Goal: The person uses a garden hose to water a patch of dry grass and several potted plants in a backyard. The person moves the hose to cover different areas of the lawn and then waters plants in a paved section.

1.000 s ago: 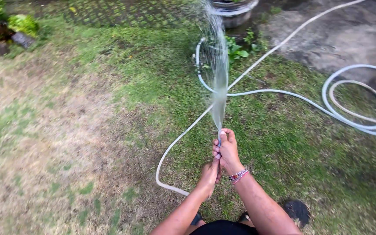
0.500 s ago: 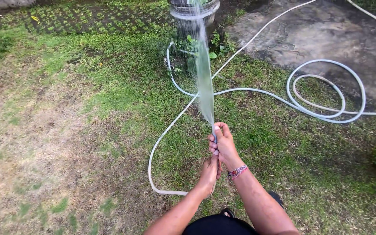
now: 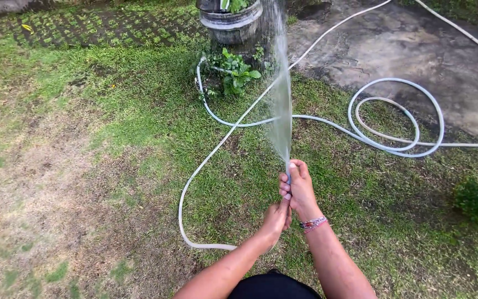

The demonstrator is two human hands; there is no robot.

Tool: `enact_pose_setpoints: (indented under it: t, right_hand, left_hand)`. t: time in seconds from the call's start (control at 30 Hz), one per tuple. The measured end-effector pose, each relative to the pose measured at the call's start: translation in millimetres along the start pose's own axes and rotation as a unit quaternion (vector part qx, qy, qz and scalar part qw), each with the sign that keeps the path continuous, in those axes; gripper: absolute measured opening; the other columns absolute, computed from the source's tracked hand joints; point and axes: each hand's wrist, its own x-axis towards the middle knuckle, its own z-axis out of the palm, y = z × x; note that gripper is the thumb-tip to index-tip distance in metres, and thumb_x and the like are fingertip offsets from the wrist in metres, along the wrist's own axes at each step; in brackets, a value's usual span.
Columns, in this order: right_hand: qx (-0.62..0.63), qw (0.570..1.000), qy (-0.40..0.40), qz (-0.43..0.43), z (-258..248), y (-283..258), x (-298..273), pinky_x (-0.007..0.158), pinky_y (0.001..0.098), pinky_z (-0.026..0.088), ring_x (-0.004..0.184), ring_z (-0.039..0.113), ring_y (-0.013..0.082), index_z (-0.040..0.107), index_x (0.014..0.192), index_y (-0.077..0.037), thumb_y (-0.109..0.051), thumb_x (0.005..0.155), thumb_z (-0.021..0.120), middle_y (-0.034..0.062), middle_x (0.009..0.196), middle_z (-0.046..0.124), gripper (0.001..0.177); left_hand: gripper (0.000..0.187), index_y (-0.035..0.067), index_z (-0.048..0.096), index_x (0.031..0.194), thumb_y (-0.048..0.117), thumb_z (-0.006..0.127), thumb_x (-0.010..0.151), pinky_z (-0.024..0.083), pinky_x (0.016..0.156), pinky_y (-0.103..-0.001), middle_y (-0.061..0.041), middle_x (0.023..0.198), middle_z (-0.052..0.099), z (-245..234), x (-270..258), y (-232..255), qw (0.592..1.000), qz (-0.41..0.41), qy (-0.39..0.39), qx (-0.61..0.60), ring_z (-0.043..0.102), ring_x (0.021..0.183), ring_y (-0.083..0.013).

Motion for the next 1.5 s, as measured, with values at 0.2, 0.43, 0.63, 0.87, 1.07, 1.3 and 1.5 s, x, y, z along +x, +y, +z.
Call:
enact_pose_setpoints:
  t: [0.2, 0.43, 0.63, 0.87, 1.07, 1.3, 1.5]
  right_hand:
    - [0.018, 0.999, -0.015, -0.026, -26, -1, 18, 0.037, 0.0197, 0.031, 0.048, 0.038, 0.0102, 0.045, 0.108, -0.021, -0.017, 0.108, 0.048, 0.0022, 0.069, 0.046, 0.004]
    - [-0.012, 0.998, -0.06, -0.014, 0, 40, 42, 0.036, 0.0212, 0.033, 0.047, 0.039, 0.0113, 0.047, 0.107, -0.021, -0.018, 0.107, 0.05, 0.0044, 0.07, 0.047, 0.005]
    - [-0.023, 0.994, -0.1, 0.031, 60, 99, 66, 0.038, 0.0217, 0.03, 0.047, 0.037, 0.0109, 0.046, 0.104, -0.022, -0.019, 0.107, 0.051, 0.005, 0.07, 0.046, 0.007]
    - [-0.034, 0.995, -0.085, 0.043, 149, 152, 99, 0.037, 0.0217, 0.028, 0.046, 0.036, 0.0105, 0.046, 0.103, -0.025, -0.022, 0.106, 0.052, 0.0048, 0.07, 0.046, 0.007]
    - [-0.015, 0.993, -0.092, 0.07, 225, 194, 122, 0.039, 0.0232, 0.028, 0.047, 0.035, 0.0111, 0.045, 0.104, -0.025, -0.021, 0.107, 0.05, 0.0054, 0.07, 0.045, 0.007]
    - [-0.042, 0.989, -0.043, 0.136, 281, 252, 160, 0.038, 0.0276, 0.031, 0.047, 0.038, 0.0152, 0.044, 0.104, -0.021, -0.013, 0.108, 0.045, 0.0083, 0.068, 0.046, 0.009]
    - [-0.038, 0.984, -0.081, 0.154, 330, 264, 221, 0.037, 0.0225, 0.03, 0.047, 0.038, 0.0127, 0.041, 0.096, -0.024, -0.016, 0.109, 0.045, 0.0054, 0.069, 0.046, 0.016]
  left_hand:
    - [0.056, 0.016, 0.055, 0.073, 0.063, 0.048, 0.104, 0.032, 0.043, -0.024, 0.003, 0.055, 0.051, 21, 15, 0, 0.999, -0.006, 0.017, 0.028, 0.042, 0.045, -0.0081]
    - [0.054, 0.018, 0.053, 0.072, 0.058, 0.044, 0.108, 0.036, 0.046, -0.025, 0.003, 0.06, 0.052, -21, 17, -10, 0.999, 0.011, 0.033, -0.008, 0.046, 0.049, -0.0098]
    - [0.056, 0.017, 0.055, 0.068, 0.054, 0.044, 0.109, 0.037, 0.047, -0.027, 0.002, 0.056, 0.051, -87, -2, 13, 0.993, -0.013, 0.118, -0.028, 0.045, 0.047, -0.0112]
    - [0.056, 0.016, 0.05, 0.07, 0.058, 0.045, 0.107, 0.031, 0.04, -0.025, -0.001, 0.055, 0.046, -182, 0, 45, 0.986, -0.019, 0.151, -0.061, 0.04, 0.044, -0.0113]
    - [0.057, 0.016, 0.046, 0.066, 0.059, 0.049, 0.104, 0.025, 0.039, -0.025, 0.001, 0.054, 0.041, -264, 2, 72, 0.981, 0.001, 0.181, -0.072, 0.038, 0.043, -0.0099]
    - [0.06, 0.014, 0.044, 0.069, 0.062, 0.049, 0.104, 0.025, 0.034, -0.026, 0.001, 0.052, 0.037, -337, -4, 98, 0.975, -0.024, 0.187, -0.117, 0.031, 0.036, -0.0099]
    - [0.064, 0.017, 0.045, 0.057, 0.059, 0.038, 0.106, 0.028, 0.049, -0.04, -0.001, 0.049, 0.043, -392, 58, 111, 0.947, 0.031, 0.296, 0.121, 0.042, 0.046, -0.0177]
